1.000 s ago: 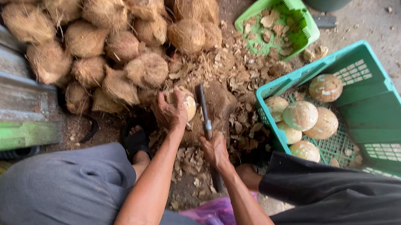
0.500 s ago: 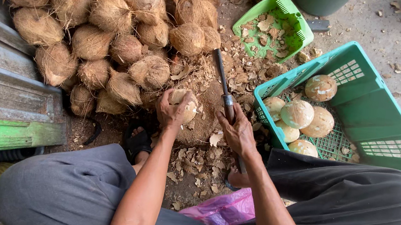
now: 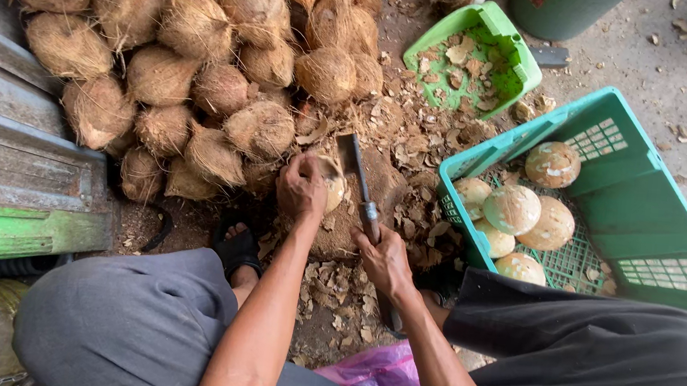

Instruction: The person sits on the ground and husks coconuts one at a time, holding each coconut against the ground and chopping off the outer husk with a machete. Trimmed coconuts are placed into a green plastic crate beside them, and husk pieces accumulate on the ground.

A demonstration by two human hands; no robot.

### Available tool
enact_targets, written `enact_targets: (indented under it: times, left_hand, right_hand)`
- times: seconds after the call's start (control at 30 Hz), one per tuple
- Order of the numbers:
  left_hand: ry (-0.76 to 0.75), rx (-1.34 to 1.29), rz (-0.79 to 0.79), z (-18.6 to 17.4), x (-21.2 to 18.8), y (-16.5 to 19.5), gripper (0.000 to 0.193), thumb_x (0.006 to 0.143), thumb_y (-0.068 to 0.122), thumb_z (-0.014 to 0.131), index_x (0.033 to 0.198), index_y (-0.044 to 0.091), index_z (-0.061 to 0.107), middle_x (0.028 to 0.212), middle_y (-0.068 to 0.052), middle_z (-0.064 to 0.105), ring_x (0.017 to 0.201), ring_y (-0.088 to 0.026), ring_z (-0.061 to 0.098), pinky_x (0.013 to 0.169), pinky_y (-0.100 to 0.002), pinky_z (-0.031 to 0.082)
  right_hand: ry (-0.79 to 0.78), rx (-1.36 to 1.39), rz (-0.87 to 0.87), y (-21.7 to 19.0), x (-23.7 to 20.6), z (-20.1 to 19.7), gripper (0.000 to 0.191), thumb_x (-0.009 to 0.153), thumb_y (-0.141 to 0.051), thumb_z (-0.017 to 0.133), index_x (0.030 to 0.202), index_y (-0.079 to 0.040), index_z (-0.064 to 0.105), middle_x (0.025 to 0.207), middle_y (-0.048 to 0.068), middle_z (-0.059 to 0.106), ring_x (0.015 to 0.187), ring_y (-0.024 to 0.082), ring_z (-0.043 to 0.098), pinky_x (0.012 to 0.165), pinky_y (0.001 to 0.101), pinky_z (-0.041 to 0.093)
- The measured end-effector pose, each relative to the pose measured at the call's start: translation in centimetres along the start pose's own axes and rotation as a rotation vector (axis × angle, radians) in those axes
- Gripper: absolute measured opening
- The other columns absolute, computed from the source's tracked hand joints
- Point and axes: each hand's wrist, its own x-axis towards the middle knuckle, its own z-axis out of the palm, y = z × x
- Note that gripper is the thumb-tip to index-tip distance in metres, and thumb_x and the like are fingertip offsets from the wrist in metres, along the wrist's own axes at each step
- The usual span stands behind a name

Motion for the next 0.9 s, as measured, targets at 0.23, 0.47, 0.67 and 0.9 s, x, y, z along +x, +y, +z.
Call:
enact_targets:
  times: [0.23,0.47,0.67,0.9]
  left_hand:
    - [-0.01,-0.051,-0.058,0.0,0.0,-0.7,0.053,0.099,0.063,0.04,0.109,0.021,0.071,0.116,-0.005,0.07,0.099,-0.024,0.066,0.079,-0.042,0.053]
    - [0.058,-0.119,0.035,0.3,0.2,-0.8,0.053,0.099,0.062,0.044,0.112,0.02,0.072,0.12,-0.008,0.068,0.105,-0.026,0.064,0.084,-0.044,0.051]
    - [-0.017,-0.025,-0.139,-0.3,0.0,-0.8,0.051,0.095,0.062,0.042,0.111,0.023,0.071,0.118,-0.006,0.068,0.099,-0.025,0.066,0.077,-0.043,0.054]
    - [0.025,-0.009,-0.09,-0.2,0.0,-0.8,0.05,0.096,0.061,0.042,0.108,0.024,0.072,0.116,-0.005,0.068,0.101,-0.025,0.064,0.077,-0.044,0.052]
  right_hand:
    - [0.196,0.232,-0.277,-0.7,-0.2,1.0,0.034,0.098,-0.037,0.064,0.077,-0.012,0.053,0.061,-0.003,0.049,0.049,0.009,0.043,0.044,0.0314,0.038]
    - [0.072,0.255,-0.1,-0.7,0.3,0.9,0.035,0.097,-0.031,0.068,0.074,-0.009,0.054,0.059,-0.001,0.053,0.047,0.01,0.048,0.042,0.0312,0.045]
    - [0.137,0.392,-0.194,-0.3,0.4,2.2,0.035,0.097,-0.036,0.065,0.073,-0.013,0.051,0.059,-0.002,0.049,0.047,0.011,0.042,0.042,0.033,0.037]
    - [0.125,0.084,-0.195,-0.3,0.4,1.8,0.04,0.097,-0.039,0.064,0.071,-0.014,0.048,0.058,0.0,0.044,0.047,0.012,0.04,0.043,0.0343,0.038]
